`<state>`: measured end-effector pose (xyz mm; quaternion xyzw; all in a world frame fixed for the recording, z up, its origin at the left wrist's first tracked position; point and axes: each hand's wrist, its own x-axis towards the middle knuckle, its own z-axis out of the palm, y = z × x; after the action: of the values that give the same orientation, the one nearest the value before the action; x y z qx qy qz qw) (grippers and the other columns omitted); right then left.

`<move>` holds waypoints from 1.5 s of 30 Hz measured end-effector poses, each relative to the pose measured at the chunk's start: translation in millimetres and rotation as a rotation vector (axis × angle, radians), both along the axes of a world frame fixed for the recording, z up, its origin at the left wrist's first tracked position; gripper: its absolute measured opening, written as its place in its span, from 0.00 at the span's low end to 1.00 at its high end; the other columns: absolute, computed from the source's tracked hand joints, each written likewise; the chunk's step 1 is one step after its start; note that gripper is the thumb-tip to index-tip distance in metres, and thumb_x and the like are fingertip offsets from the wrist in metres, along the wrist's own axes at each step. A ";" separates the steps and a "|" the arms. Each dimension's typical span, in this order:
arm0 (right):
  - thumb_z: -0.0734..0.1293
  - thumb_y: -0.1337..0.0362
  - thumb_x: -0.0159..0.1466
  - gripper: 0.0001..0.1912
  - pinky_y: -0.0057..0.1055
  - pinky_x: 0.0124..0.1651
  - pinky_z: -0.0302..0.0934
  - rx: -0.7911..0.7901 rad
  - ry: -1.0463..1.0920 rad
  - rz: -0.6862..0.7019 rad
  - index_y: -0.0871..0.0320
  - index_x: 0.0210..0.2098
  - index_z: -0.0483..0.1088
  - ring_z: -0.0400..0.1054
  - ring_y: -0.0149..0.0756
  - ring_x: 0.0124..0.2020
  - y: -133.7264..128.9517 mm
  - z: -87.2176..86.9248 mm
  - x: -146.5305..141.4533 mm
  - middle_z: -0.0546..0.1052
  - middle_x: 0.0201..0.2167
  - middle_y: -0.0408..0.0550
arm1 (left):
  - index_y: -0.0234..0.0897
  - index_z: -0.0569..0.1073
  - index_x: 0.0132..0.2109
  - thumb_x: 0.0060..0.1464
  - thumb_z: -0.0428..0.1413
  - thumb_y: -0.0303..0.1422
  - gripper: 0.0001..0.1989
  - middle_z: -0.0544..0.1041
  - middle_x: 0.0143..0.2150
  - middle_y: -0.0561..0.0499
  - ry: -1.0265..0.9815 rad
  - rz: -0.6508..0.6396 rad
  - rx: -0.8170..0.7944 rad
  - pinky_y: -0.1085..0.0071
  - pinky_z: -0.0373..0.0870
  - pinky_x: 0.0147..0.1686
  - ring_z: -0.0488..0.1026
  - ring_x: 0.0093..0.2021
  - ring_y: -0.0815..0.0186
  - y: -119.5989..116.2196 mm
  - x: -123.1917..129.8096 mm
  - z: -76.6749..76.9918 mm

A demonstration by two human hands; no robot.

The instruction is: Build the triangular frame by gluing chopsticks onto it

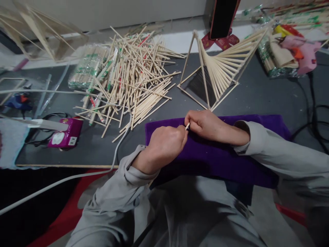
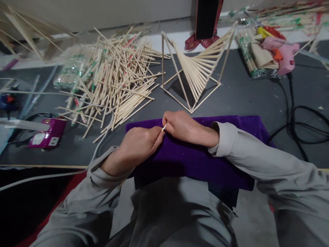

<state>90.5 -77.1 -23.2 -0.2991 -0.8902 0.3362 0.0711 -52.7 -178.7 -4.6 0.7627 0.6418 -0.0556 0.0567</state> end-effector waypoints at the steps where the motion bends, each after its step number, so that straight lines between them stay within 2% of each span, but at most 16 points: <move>1: 0.59 0.72 0.59 0.10 0.27 0.34 0.53 -0.003 0.007 0.004 0.60 0.34 0.71 0.64 0.32 0.28 -0.5 -0.4 -0.3 0.75 0.27 0.46 | 0.34 0.77 0.38 0.67 0.43 0.36 0.19 0.80 0.27 0.42 0.007 0.005 -0.006 0.66 0.52 0.23 0.77 0.27 0.53 -1.0 0.6 0.4; 6: 0.59 0.72 0.58 0.09 0.28 0.34 0.53 -0.022 0.028 0.014 0.60 0.32 0.71 0.64 0.32 0.28 0.1 -2.0 -1.2 0.74 0.26 0.46 | 0.33 0.77 0.39 0.67 0.43 0.36 0.19 0.80 0.29 0.41 -0.016 0.026 -0.050 0.66 0.54 0.25 0.77 0.28 0.54 -1.5 0.7 2.9; 9: 0.59 0.73 0.56 0.09 0.27 0.33 0.54 -0.160 0.122 0.000 0.60 0.28 0.70 0.63 0.29 0.26 4.4 -0.9 0.4 0.72 0.23 0.43 | 0.33 0.77 0.37 0.66 0.44 0.36 0.19 0.80 0.31 0.42 -0.141 0.035 -0.075 0.67 0.56 0.27 0.77 0.29 0.57 1.8 -2.9 6.0; 11: 0.59 0.73 0.55 0.10 0.25 0.28 0.52 -0.354 0.188 -0.037 0.60 0.27 0.71 0.61 0.26 0.23 8.3 0.3 2.4 0.70 0.20 0.41 | 0.33 0.76 0.32 0.65 0.46 0.36 0.18 0.79 0.28 0.45 -0.304 0.053 -0.084 0.69 0.57 0.28 0.74 0.27 0.63 4.8 -6.9 7.7; 13: 0.58 0.72 0.54 0.10 0.24 0.21 0.46 -0.613 0.251 -0.106 0.60 0.28 0.71 0.55 0.24 0.17 11.9 1.6 4.6 0.66 0.17 0.39 | 0.34 0.75 0.29 0.64 0.48 0.35 0.18 0.75 0.22 0.51 -0.520 0.096 -0.108 0.72 0.58 0.28 0.70 0.23 0.69 7.5 -11.4 7.8; 16: 0.59 0.73 0.52 0.08 0.22 0.16 0.36 -0.981 0.341 -0.182 0.60 0.29 0.69 0.48 0.21 0.13 15.3 2.8 6.3 0.63 0.16 0.37 | 0.34 0.77 0.35 0.64 0.49 0.35 0.15 0.69 0.17 0.57 -0.893 0.174 -0.210 0.76 0.58 0.23 0.63 0.17 0.75 10.3 -16.1 3.9; 18: 0.61 0.73 0.52 0.07 0.21 0.14 0.33 -1.128 0.372 -0.173 0.60 0.29 0.69 0.46 0.19 0.13 15.3 2.7 5.9 0.65 0.18 0.37 | 0.33 0.76 0.40 0.64 0.49 0.37 0.15 0.66 0.16 0.59 -1.148 0.215 -0.271 0.77 0.55 0.19 0.59 0.14 0.76 12.0 -16.7 -0.3; 21: 0.62 0.71 0.54 0.03 0.20 0.14 0.34 -1.228 0.392 -0.135 0.60 0.26 0.66 0.44 0.19 0.13 11.5 1.0 3.3 0.63 0.16 0.37 | 0.33 0.76 0.41 0.63 0.50 0.42 0.17 0.66 0.16 0.59 -1.451 0.274 -0.261 0.78 0.52 0.15 0.57 0.12 0.77 16.2 -14.5 -6.6; 23: 0.63 0.70 0.55 0.04 0.20 0.14 0.35 -1.244 0.417 -0.171 0.59 0.25 0.64 0.44 0.19 0.13 8.3 -0.3 1.6 0.60 0.15 0.36 | 0.32 0.76 0.41 0.62 0.52 0.45 0.19 0.66 0.16 0.59 -1.573 0.313 -0.220 0.78 0.52 0.13 0.57 0.11 0.77 20.2 -12.9 -10.4; 26: 0.63 0.72 0.54 0.03 0.20 0.15 0.37 -1.211 0.478 -0.272 0.59 0.27 0.66 0.47 0.21 0.14 6.3 -0.4 0.8 0.60 0.14 0.36 | 0.33 0.75 0.41 0.60 0.54 0.47 0.19 0.68 0.16 0.59 -1.657 0.359 -0.213 0.79 0.51 0.11 0.58 0.11 0.76 24.9 -12.8 -15.8; 30: 0.64 0.73 0.53 0.07 0.22 0.16 0.40 -1.204 0.552 -0.267 0.60 0.33 0.70 0.51 0.22 0.16 8.0 2.6 2.6 0.66 0.19 0.39 | 0.34 0.73 0.38 0.58 0.57 0.47 0.18 0.70 0.17 0.59 -1.648 0.430 -0.242 0.80 0.52 0.11 0.61 0.11 0.76 25.8 -13.5 -19.7; 33: 0.66 0.67 0.59 0.03 0.21 0.17 0.40 -1.206 0.592 -0.228 0.61 0.33 0.69 0.53 0.22 0.18 8.6 3.4 3.6 0.69 0.24 0.41 | 0.34 0.72 0.35 0.57 0.58 0.46 0.17 0.70 0.17 0.59 -1.600 0.461 -0.263 0.80 0.54 0.11 0.61 0.11 0.77 25.6 -12.1 -19.7; 35: 0.67 0.63 0.61 0.07 0.21 0.17 0.39 -1.178 0.581 -0.227 0.61 0.32 0.68 0.51 0.20 0.18 8.3 1.9 3.5 0.68 0.23 0.40 | 0.34 0.72 0.34 0.56 0.58 0.44 0.16 0.70 0.17 0.59 -1.566 0.464 -0.267 0.81 0.54 0.11 0.61 0.11 0.77 26.4 -11.0 -19.8; 39: 0.68 0.62 0.61 0.08 0.21 0.18 0.39 -1.045 0.541 -0.250 0.60 0.31 0.68 0.49 0.20 0.16 7.0 -3.0 2.9 0.63 0.17 0.36 | 0.33 0.71 0.31 0.55 0.59 0.43 0.16 0.71 0.17 0.58 -1.529 0.447 -0.274 0.81 0.55 0.11 0.61 0.11 0.77 28.9 -9.6 -21.8; 43: 0.66 0.65 0.60 0.06 0.21 0.18 0.42 -0.851 0.524 -0.286 0.60 0.27 0.69 0.53 0.20 0.17 4.5 -3.7 1.7 0.68 0.19 0.39 | 0.33 0.72 0.32 0.57 0.58 0.44 0.17 0.71 0.18 0.57 -1.503 0.435 -0.288 0.81 0.57 0.11 0.63 0.11 0.77 29.5 -7.6 -22.2; 45: 0.66 0.66 0.59 0.06 0.21 0.18 0.42 -0.802 0.516 -0.323 0.60 0.26 0.68 0.53 0.21 0.17 3.3 -2.5 1.2 0.68 0.18 0.39 | 0.32 0.72 0.32 0.58 0.57 0.43 0.16 0.72 0.18 0.56 -1.483 0.433 -0.294 0.81 0.58 0.11 0.63 0.12 0.77 28.7 -5.9 -21.0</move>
<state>91.7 -73.8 -25.7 -0.3439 -0.5867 0.6995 0.2196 -58.6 -149.9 -25.7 0.4432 0.5569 0.3959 0.5802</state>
